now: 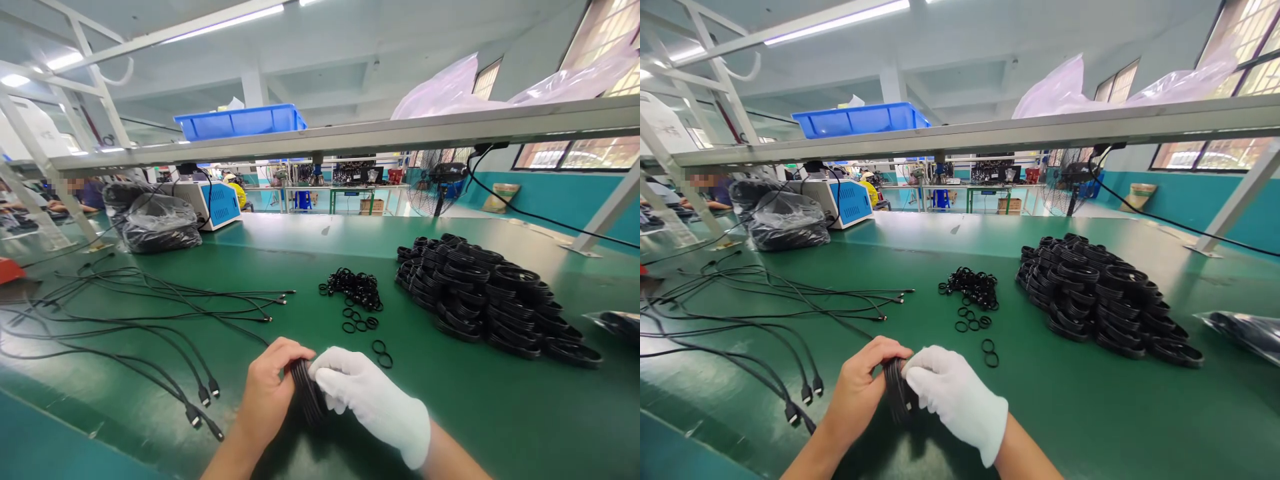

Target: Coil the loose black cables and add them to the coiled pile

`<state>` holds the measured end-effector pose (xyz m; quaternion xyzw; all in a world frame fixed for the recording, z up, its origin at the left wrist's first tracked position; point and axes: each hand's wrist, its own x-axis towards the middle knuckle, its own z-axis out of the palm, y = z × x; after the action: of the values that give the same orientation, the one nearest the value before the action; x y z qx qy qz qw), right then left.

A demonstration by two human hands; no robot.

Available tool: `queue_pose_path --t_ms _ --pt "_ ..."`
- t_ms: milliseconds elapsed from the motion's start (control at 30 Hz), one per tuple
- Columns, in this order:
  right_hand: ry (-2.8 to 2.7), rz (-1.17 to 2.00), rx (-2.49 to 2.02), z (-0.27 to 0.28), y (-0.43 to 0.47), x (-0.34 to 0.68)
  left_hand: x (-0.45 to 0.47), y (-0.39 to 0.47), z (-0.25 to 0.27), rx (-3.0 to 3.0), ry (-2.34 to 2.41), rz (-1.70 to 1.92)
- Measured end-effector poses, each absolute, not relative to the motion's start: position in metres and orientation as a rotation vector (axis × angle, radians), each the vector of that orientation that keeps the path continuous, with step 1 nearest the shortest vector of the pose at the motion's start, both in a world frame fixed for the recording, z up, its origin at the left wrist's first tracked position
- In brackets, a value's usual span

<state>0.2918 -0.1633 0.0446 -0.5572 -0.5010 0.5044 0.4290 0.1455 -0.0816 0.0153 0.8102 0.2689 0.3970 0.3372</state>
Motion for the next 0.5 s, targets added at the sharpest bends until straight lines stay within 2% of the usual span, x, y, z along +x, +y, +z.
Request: queue_pose_path --t_ms 133,333,500 --pt "-1.312 1.218 -1.412 0.036 -0.163 0.291 0.144 -0.087 0.018 2.139 0.701 0.963" --pt "-1.571 0.599 -1.474 0.023 -0.165 0.285 0.143 -0.086 0.015 2.129 0.738 0.977" --pt "-1.613 0.555 -1.417 0.018 -0.167 0.283 0.141 -0.082 0.012 2.101 0.740 1.013"
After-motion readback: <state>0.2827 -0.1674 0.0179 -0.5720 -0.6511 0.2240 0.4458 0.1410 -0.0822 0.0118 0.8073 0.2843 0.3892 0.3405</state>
